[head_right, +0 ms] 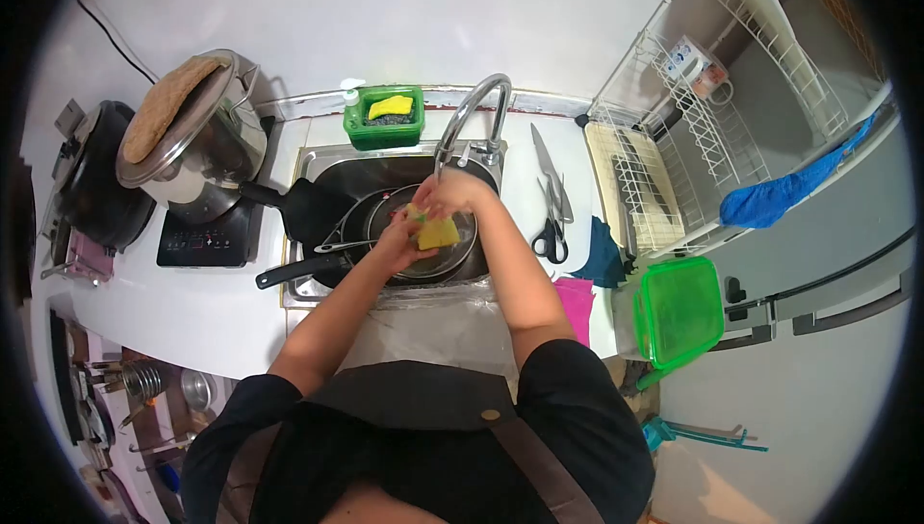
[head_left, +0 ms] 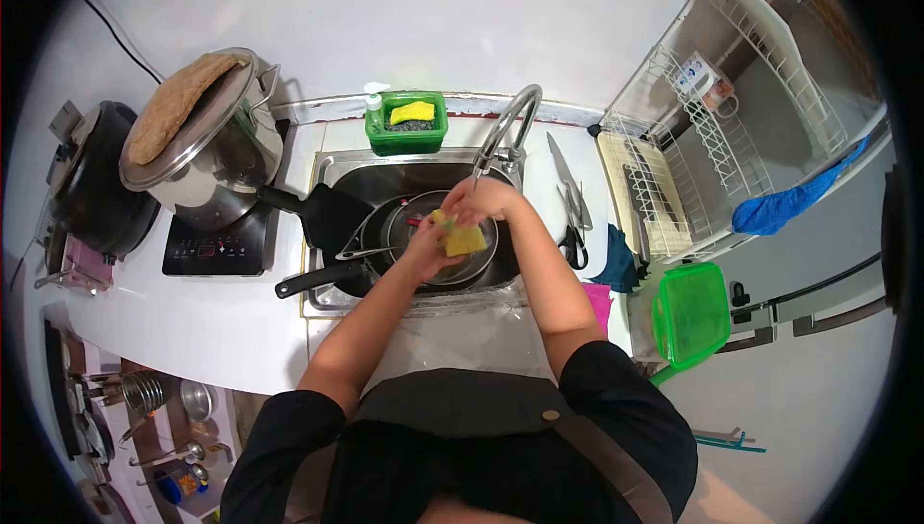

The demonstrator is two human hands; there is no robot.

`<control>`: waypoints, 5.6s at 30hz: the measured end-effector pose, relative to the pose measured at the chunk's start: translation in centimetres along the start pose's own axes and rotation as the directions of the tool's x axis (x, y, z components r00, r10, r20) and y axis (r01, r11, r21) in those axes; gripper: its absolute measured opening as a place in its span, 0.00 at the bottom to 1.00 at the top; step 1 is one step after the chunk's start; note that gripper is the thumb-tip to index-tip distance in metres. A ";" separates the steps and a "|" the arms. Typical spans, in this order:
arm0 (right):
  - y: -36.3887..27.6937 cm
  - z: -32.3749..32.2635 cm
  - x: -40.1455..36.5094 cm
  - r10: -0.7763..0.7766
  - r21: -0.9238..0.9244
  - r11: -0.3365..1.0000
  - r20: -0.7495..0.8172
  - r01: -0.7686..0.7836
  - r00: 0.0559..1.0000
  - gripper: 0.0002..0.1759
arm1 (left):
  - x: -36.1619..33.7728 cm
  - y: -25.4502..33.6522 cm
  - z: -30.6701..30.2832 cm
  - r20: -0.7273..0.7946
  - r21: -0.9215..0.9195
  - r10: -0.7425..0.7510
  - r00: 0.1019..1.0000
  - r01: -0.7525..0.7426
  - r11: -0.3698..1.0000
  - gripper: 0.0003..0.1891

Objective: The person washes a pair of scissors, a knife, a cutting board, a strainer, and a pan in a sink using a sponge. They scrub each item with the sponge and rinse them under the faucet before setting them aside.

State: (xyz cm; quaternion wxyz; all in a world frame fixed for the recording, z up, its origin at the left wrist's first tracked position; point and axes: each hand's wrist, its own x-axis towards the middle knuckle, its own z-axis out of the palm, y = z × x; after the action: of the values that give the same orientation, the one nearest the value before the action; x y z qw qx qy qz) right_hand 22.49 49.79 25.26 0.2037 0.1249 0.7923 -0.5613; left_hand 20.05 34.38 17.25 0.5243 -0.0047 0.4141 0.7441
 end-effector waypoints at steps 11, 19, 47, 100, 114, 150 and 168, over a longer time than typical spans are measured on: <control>5.5 -3.3 7.0 -0.012 0.008 1.000 -0.574 0.020 0.819 0.11 | 0.8 1.1 -1.0 -0.073 -0.056 0.142 0.987 -0.147 0.988 0.22; 5.4 3.9 5.0 -0.383 0.869 0.273 -0.294 0.412 0.876 0.25 | 4.0 5.3 -3.1 0.175 0.739 0.685 0.707 -0.554 0.383 0.10; 5.4 2.5 -1.2 -0.418 -0.368 0.902 -0.608 0.227 0.675 0.26 | 3.5 4.8 -4.9 0.223 0.680 0.436 0.872 0.181 -0.710 0.10; 3.1 3.9 1.6 -0.837 -0.482 0.547 -0.294 0.685 0.461 0.17 | -4.1 6.6 -2.2 0.102 0.986 0.036 0.994 -0.096 -0.134 0.19; 6.1 9.8 2.9 0.108 0.796 0.329 -0.566 0.508 0.818 0.14 | -2.3 0.4 -1.3 -0.172 0.584 -0.039 0.984 0.134 0.801 0.22; 6.0 0.8 -8.3 -0.319 -0.446 0.705 -0.894 -0.552 0.315 0.14 | 4.1 1.5 -7.2 0.044 0.713 0.448 0.893 0.286 -0.640 0.11; 4.9 7.3 2.0 -0.688 -0.562 0.723 -0.525 0.402 0.501 0.23 | -0.8 1.1 -3.0 0.129 0.739 0.124 0.984 -0.178 0.650 0.10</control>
State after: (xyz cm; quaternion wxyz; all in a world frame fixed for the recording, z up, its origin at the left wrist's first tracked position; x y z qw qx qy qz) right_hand 24.18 44.56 18.17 -0.2874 0.0266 0.8933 -0.3445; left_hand 18.22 31.77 16.28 0.4297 0.2700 0.6640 0.5491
